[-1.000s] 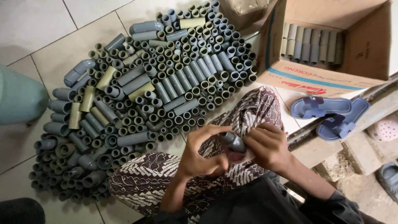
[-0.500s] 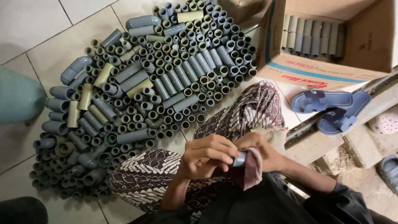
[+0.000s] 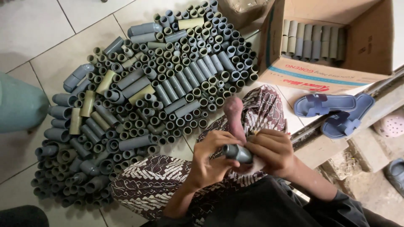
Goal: Cleaning and sorting PVC pipe segments into a cardboard box using a cloth.
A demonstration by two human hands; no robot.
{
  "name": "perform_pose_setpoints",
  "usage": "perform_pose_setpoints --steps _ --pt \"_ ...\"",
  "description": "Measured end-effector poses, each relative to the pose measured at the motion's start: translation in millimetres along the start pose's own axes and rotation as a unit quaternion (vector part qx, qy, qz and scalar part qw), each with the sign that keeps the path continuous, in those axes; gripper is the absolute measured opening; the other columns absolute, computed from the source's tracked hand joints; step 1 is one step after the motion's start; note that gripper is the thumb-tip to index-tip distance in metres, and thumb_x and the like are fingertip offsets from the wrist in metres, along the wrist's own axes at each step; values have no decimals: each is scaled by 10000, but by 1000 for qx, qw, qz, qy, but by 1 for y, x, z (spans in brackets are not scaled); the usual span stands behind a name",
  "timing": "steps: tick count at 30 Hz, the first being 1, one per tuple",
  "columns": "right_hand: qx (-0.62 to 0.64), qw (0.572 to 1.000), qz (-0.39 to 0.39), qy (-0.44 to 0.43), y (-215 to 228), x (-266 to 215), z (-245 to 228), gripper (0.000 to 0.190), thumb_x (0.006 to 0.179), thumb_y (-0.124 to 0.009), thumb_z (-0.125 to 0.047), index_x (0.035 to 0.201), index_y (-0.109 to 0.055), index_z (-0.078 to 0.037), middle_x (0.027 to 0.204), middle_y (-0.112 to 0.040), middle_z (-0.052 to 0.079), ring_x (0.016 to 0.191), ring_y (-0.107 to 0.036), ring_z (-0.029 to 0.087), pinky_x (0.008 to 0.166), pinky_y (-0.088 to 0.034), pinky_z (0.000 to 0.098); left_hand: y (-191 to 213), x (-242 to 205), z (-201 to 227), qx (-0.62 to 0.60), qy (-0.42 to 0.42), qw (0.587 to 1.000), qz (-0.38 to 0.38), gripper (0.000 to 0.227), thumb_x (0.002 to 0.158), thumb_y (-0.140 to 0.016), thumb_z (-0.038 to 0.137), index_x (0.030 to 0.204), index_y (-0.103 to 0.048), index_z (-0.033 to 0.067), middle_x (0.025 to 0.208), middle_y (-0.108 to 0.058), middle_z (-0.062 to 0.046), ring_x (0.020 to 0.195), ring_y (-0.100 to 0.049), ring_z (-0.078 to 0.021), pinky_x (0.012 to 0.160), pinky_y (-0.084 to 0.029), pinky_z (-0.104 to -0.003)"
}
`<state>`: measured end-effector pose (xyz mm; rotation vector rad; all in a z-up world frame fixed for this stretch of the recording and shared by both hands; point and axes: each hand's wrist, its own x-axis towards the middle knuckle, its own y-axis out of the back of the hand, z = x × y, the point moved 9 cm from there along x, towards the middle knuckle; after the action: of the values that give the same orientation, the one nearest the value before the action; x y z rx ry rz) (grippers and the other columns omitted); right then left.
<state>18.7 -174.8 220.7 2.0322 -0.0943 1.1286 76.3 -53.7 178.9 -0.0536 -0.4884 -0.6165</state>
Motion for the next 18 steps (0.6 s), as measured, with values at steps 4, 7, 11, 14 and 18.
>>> perform_pose_setpoints --steps 4,7,11,14,18 --pt "306 919 -63 -240 -30 -6 24 499 909 -648 -475 599 -472 -124 533 -429 -18 461 -375 116 444 -315 252 1 6 18 14 -97 995 2 407 1003 -608 448 1115 -664 61 1089 -740 -49 1044 -691 -258 1005 -503 -363" --pt "707 652 -31 -273 -91 -109 27 350 916 -775 -74 1195 -573 -11 1116 -673 203 960 -694 277 743 -631 280 -10 -17 -10 -44 -133 986 -86 224 999 -707 275 1174 -665 141 1127 -757 16 1074 -673 -189 1028 -408 -311" --pt "777 433 -18 -457 -113 -151 12 406 836 -814 60 1091 -505 -8 1088 -641 198 1026 -656 298 932 -539 406 -17 -4 8 -152 -140 962 -176 148 1012 -640 27 1149 -689 55 1134 -754 -69 1112 -693 -288 1069 -486 -400" --pt "493 813 -30 -308 -51 -59 28 456 880 -735 -557 854 -727 -103 723 -725 -12 545 -636 85 500 -524 187 -15 5 2 -118 -118 976 -143 312 1024 -682 163 1315 -602 84 1251 -691 -30 1210 -630 -204 1106 -517 -359" --pt "63 988 9 -140 -6 -16 16 324 901 -721 -280 787 -644 14 685 -611 85 526 -572 197 480 -474 325 -5 11 -9 -88 35 995 -22 602 914 -687 577 1219 -613 64 1139 -690 -106 1050 -690 -239 960 -607 -397"
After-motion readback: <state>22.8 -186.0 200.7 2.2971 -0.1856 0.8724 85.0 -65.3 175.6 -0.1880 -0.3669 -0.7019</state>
